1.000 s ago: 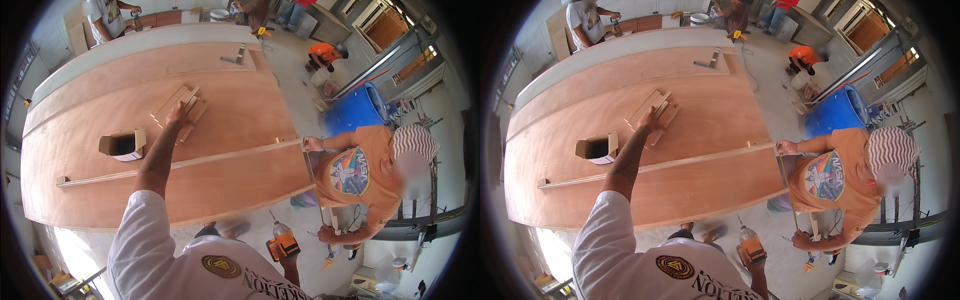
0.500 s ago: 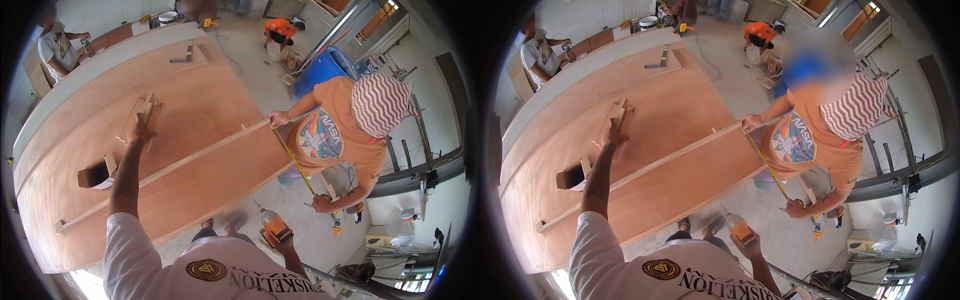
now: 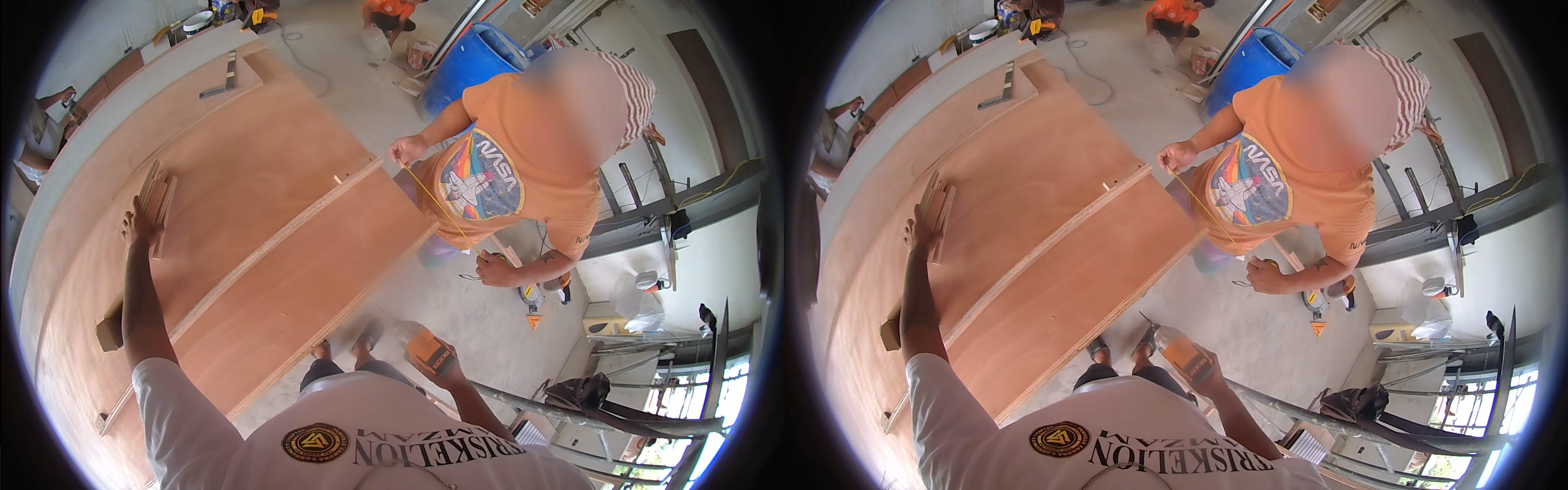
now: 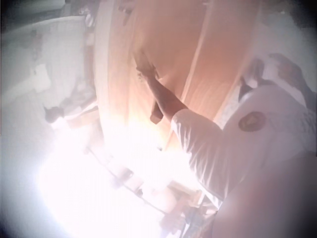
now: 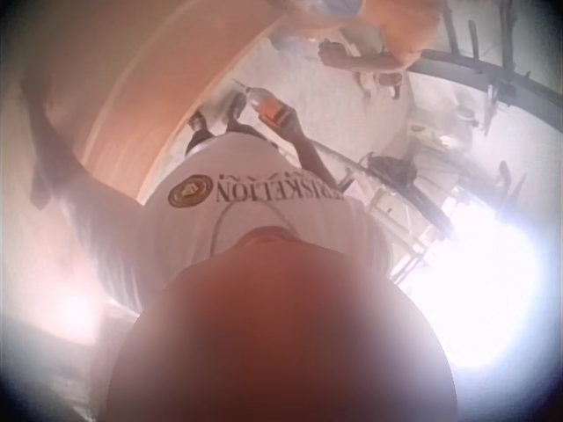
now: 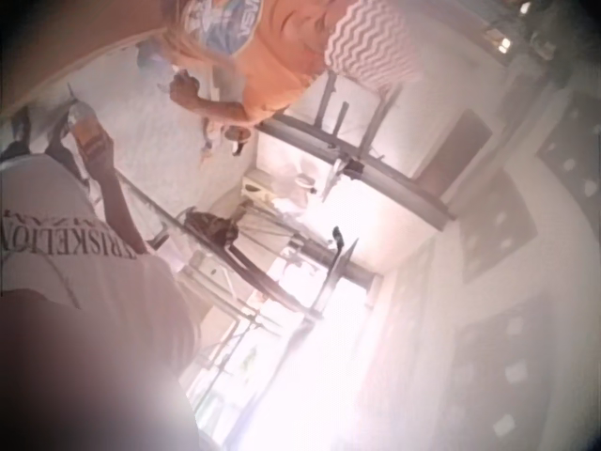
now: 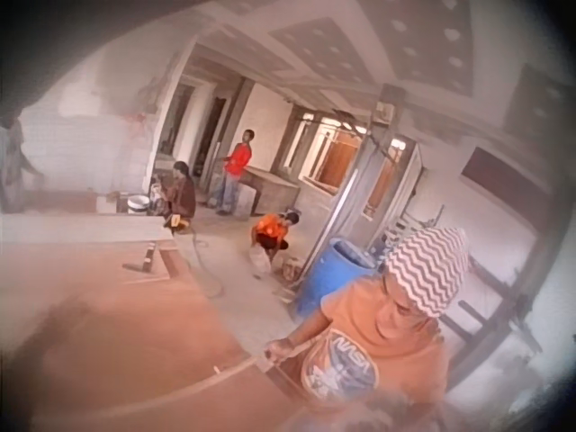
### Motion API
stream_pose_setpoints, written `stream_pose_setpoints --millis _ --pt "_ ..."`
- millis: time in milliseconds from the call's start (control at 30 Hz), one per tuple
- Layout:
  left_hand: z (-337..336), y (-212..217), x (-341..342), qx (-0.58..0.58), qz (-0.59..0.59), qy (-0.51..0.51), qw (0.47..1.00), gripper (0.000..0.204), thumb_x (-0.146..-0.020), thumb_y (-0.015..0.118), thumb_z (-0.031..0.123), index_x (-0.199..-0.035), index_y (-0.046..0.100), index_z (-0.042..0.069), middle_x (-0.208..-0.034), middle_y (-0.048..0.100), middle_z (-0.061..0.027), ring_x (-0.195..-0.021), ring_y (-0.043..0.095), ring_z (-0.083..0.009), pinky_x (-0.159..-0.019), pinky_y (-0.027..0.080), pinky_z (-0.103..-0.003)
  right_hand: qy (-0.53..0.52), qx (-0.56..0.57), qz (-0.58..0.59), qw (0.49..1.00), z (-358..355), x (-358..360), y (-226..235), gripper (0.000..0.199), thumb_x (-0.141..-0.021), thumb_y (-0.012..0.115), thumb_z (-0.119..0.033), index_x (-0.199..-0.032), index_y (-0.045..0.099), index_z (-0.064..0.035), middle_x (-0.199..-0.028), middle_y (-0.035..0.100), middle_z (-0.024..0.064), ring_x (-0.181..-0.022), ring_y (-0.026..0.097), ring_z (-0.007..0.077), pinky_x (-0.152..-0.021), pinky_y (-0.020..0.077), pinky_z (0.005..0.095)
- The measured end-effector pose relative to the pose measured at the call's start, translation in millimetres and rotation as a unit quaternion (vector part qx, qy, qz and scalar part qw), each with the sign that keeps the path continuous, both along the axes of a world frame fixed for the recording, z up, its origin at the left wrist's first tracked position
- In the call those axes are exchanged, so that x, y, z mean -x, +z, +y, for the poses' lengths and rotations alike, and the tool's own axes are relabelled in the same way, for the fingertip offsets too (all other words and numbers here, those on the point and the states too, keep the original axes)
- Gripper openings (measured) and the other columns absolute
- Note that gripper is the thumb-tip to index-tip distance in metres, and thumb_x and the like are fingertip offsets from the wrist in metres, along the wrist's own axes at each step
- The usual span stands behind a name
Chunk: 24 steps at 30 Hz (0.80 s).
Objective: The person assembles a large wooden panel structure by positioning thin wooden strips and securing them with a cordless drill. Another person measures and marks the panel while the person aligns and fastens the strips.
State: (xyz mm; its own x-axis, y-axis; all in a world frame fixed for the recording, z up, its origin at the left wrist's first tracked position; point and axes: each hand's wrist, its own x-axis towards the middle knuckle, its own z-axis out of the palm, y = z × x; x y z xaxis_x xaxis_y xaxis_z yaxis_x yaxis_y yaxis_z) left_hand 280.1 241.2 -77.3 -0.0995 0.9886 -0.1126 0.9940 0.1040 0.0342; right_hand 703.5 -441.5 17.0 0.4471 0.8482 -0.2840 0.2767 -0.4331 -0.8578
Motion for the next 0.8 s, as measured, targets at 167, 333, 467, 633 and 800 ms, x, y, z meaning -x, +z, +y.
stream_pose_setpoints --millis 167,333,467,633,800 --pt "-42.8 30.5 -23.3 -0.044 -0.006 -0.005 0.999 0.147 -0.067 0.098 0.043 -0.170 -0.006 0.026 -0.173 0.011 -0.0300 -0.161 0.012 -0.0451 -0.125 0.018 -0.065 -0.027 0.014 -0.003 1.000 5.0 8.5 11.4 0.038 -0.086 0.084 -0.009 -0.119 0.068 0.0002 -0.109 0.077 0.0084 -0.097 0.074 0.0149 -0.087 0.0591 0.0314" --pt "-82.2 83.9 -39.6 -0.011 -0.020 0.010 1.000 0.152 -0.058 0.098 0.057 -0.171 0.004 0.020 -0.171 0.015 -0.0320 -0.160 0.012 -0.0480 -0.127 0.017 -0.062 -0.025 -0.034 -0.079 0.996 -13.4 11.6 29.5 0.023 -0.087 0.083 -0.011 -0.104 0.072 -0.0012 -0.094 0.078 0.0081 -0.083 0.075 0.0169 -0.078 0.0600 0.0335" --pt "-109.4 97.4 -6.8 0.020 -0.020 0.024 0.999 0.157 -0.050 0.098 0.062 -0.170 0.009 0.016 -0.169 0.018 -0.0332 -0.159 0.013 -0.0490 -0.127 0.017 -0.063 -0.004 -0.004 -0.069 0.998 -50.9 5.1 36.0 0.023 -0.086 0.083 -0.012 -0.103 0.071 -0.0022 -0.089 0.077 0.0074 -0.078 0.074 0.0166 -0.074 0.0590 0.0346" --pt "-129.2 109.7 4.5 0.057 -0.072 0.017 0.996 0.155 -0.047 0.097 0.063 -0.169 0.017 0.011 -0.162 0.036 -0.0326 -0.154 0.030 -0.0464 -0.124 0.029 -0.057 0.003 -0.012 -0.093 0.996 -105.1 -0.2 32.4 0.029 -0.084 0.084 -0.020 -0.105 0.072 -0.0037 -0.090 0.076 0.0068 -0.079 0.074 0.0196 -0.074 0.0588 0.0367" --pt "-156.5 115.5 22.8 0.048 -0.165 -0.038 0.984 0.112 -0.053 0.095 0.054 -0.145 0.051 0.007 -0.135 0.066 -0.0222 -0.129 0.063 -0.0346 -0.107 0.052 -0.044 0.038 0.002 -0.108 0.993 -148.9 -7.9 27.7 0.041 -0.084 0.087 -0.016 -0.115 0.065 -0.0011 -0.101 0.072 0.0080 -0.089 0.071 0.0172 -0.079 0.0596 0.0351"
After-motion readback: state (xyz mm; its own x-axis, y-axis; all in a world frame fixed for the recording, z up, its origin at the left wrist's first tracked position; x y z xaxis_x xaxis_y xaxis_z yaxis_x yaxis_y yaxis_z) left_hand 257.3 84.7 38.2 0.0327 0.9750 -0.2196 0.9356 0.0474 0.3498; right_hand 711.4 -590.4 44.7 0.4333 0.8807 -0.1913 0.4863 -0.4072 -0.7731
